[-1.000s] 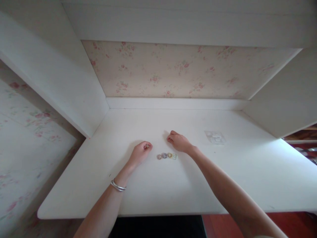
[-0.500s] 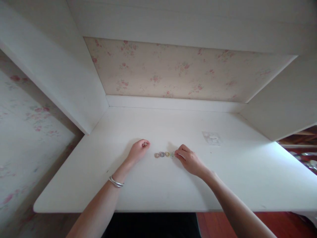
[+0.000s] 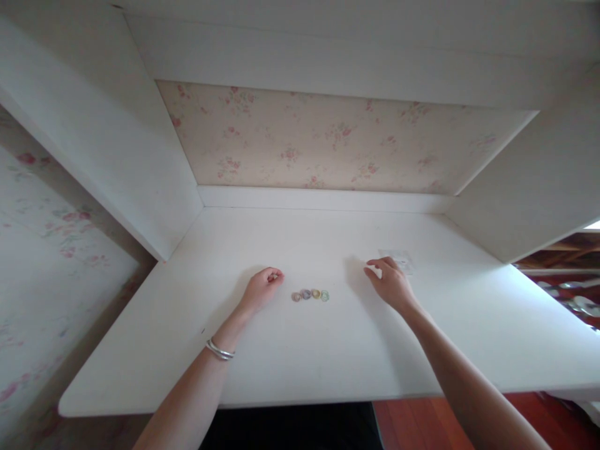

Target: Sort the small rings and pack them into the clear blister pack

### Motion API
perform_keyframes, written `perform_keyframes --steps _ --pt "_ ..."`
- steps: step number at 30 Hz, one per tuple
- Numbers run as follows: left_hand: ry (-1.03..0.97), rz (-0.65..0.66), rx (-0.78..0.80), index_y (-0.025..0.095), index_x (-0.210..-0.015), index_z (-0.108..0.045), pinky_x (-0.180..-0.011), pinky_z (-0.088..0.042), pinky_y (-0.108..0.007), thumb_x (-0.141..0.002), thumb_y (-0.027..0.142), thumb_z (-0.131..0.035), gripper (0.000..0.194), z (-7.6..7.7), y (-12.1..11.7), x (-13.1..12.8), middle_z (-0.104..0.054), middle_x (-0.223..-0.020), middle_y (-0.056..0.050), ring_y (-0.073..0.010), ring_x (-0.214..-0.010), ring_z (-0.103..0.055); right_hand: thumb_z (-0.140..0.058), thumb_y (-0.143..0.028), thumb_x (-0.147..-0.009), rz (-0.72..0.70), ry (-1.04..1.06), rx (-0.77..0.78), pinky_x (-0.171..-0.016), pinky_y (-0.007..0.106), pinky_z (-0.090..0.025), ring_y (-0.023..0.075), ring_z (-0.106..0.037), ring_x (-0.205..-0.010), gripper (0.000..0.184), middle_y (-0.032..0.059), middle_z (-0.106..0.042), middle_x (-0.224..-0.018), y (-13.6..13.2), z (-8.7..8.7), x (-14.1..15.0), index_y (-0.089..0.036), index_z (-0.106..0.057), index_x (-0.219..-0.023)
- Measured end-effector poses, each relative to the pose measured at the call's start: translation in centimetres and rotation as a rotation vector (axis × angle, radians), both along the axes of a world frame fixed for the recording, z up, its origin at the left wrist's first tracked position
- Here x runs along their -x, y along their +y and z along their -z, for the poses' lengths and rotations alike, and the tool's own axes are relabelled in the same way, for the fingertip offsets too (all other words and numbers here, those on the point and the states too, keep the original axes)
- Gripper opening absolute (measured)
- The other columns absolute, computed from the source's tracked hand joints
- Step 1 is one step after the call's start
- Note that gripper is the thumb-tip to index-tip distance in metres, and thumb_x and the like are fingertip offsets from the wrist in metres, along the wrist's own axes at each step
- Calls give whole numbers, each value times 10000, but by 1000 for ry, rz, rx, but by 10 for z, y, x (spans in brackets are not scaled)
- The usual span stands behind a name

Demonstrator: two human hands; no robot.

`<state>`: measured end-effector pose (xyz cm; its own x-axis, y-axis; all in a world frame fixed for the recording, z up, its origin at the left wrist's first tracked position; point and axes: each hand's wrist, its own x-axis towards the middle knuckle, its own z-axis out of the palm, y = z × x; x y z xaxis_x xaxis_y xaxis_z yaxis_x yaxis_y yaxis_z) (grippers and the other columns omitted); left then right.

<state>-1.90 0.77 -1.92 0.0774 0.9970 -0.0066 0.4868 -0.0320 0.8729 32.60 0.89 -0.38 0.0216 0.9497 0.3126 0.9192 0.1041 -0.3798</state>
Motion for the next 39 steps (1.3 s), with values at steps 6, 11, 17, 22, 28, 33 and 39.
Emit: perform_keyframes --steps 6,11,17,22,28,33,39 --pt "5 3 -6 175 -869 -646 -544 -373 -233 -789 435 -498 310 2 0 0 -602 -648 7 -138 -584 -533 -459 -600 -773 433 -213 121 -878 535 -368 364 -418 -1130 583 136 -416 -1255 23 -7 -51 -245 -526 -1230" --pt "-11 1 -6 175 -879 -650 -604 -412 -243 -787 420 -511 295 3 2 1 -657 -747 -19 -156 -678 -589 -449 -682 -729 485 -194 243 -879 531 -382 392 -423 -1148 756 158 -343 -1336 29 -6 -70 -247 -387 -1344" --pt "3 -10 -14 184 -877 -657 -608 -405 -245 -790 417 -513 288 7 2 0 -644 -735 -13 -149 -660 -566 -441 -628 -762 457 -163 321 -845 457 -431 347 -526 -1068 717 176 -411 -1310 32 0 -76 -215 -386 -1345" --pt "-4 -42 -80 182 -846 -663 -599 -394 -237 -785 402 -531 263 5 2 -1 -589 -711 -4 -134 -644 -516 -450 -575 -781 468 -154 255 -828 432 -440 329 -554 -1032 649 169 -522 -1213 30 -4 -59 -186 -446 -1300" --pt "-159 6 -110 180 -1025 -605 -613 -432 -234 -755 435 -603 371 -8 -7 -8 -554 -915 -28 -107 -666 -497 -450 -594 -793 295 7 130 -792 374 -452 265 -595 -969 573 118 -550 -1214 19 -10 13 -219 -505 -1224" --pt "-147 104 -221 235 -1240 -483 -700 -473 -279 -667 404 -715 641 -12 -16 -17 -472 -1219 -88 -174 -923 -527 -489 -566 -798 64 178 99 -757 355 -462 232 -618 -900 473 71 -617 -1110 3 -18 92 -259 -537 -1155" --pt "-146 109 -246 244 -1357 -335 -813 -479 -345 -590 387 -778 898 -6 -16 -20 -366 -1366 -115 -234 -1089 -486 -525 -526 -801 -145 302 142 -757 350 -484 222 -622 -918 455 50 -613 -1149 -21 -27 158 -291 -519 -1190"
